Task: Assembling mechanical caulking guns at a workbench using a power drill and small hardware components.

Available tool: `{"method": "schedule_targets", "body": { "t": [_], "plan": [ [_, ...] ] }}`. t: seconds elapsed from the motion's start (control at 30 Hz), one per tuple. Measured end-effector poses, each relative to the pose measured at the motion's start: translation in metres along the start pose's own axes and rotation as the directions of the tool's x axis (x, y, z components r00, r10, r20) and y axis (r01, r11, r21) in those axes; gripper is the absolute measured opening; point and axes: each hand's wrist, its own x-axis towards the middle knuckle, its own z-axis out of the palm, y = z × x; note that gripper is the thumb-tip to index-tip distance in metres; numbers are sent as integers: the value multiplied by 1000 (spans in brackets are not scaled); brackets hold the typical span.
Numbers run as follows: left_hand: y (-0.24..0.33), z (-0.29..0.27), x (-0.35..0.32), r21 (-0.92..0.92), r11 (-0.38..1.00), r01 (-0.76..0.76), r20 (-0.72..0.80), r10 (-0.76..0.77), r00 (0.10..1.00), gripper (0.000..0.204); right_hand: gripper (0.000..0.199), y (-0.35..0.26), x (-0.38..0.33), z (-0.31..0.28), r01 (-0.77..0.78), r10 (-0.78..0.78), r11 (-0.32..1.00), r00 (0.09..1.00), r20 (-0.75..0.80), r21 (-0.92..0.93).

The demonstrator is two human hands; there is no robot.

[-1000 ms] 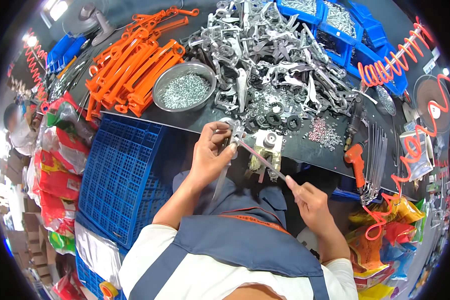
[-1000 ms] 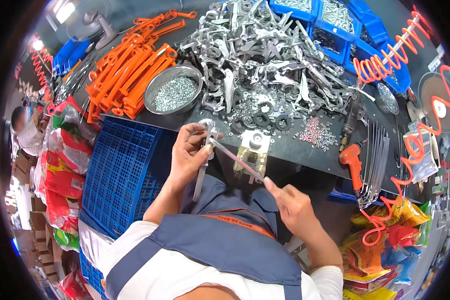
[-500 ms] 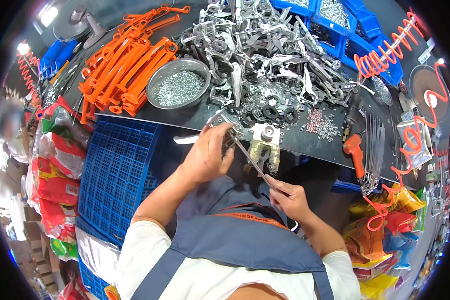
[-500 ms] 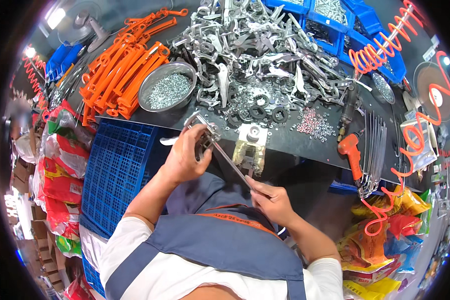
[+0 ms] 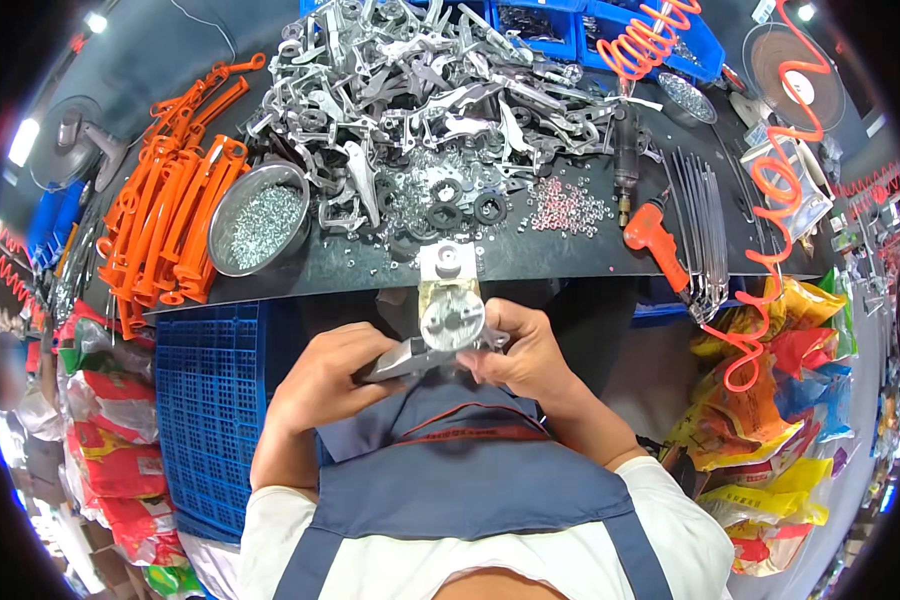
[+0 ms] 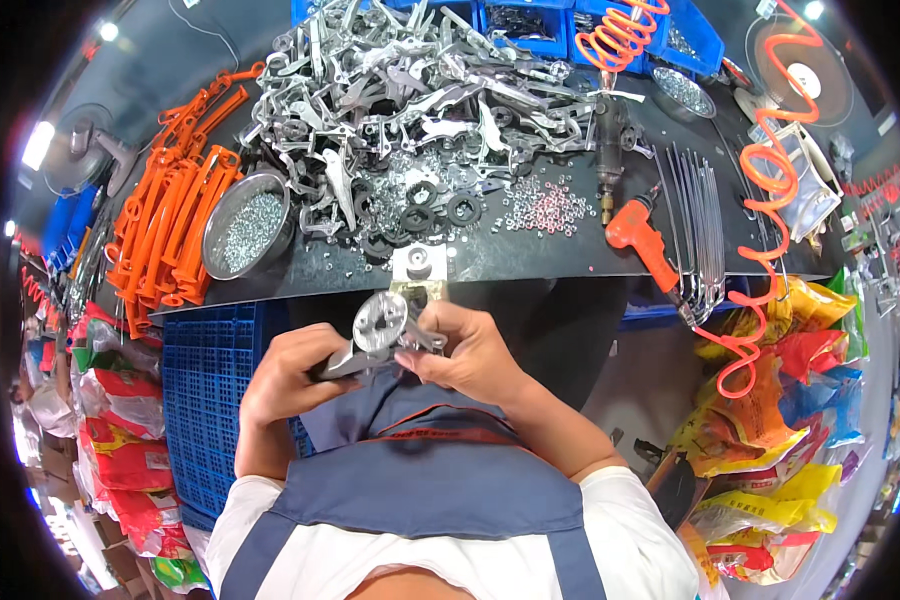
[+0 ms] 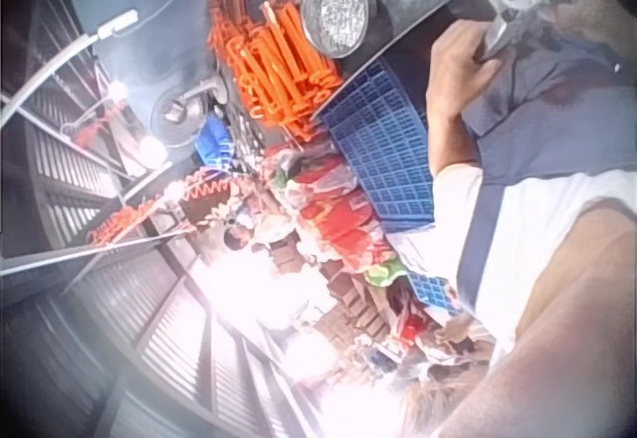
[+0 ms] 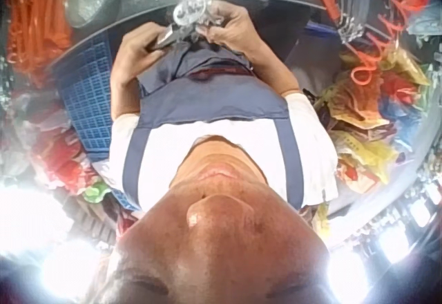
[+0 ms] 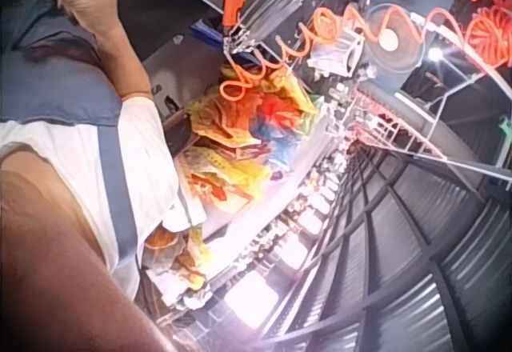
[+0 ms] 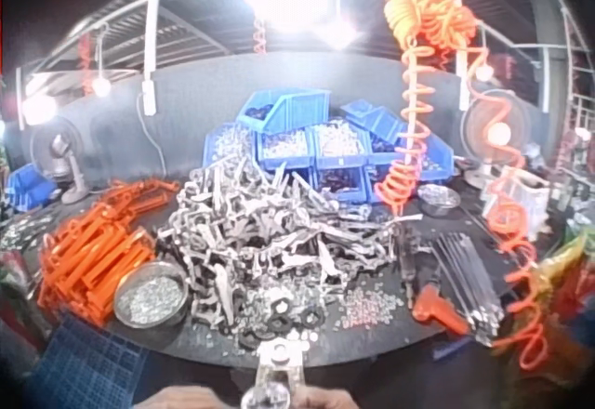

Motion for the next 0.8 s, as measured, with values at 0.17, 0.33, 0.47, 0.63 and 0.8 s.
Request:
{"method": "schedule_targets", "body": {
  "t": [0.17, 0.33, 0.47, 0.63, 0.8],
  "plan": [
    [-13, -21, -8, -624, 774, -108, -134, 31, 991, 59, 16, 13, -8, -17, -4, -3, 997, 997, 78, 82],
    [-11, 35, 20, -868, 458, -193, -133, 159, 978, 79, 23, 38, -4, -9, 77, -66, 988, 994, 85, -136],
    [-6, 52, 25, -850, 474, -229, -234, 49, 971, 68, 31, 20, 10, -30, -75, 87, 992, 989, 120, -104],
    [-15, 58, 24, -931, 317, -181, -290, -338, 895, 54, 21, 14, 80, -95, 97, -270, 507, 962, -51, -857],
    [-32, 44, 8, -928, 308, -208, -317, -367, 874, 68, 22, 29, 124, -119, 293, -319, -63, 900, 298, -954]
  ]
}}
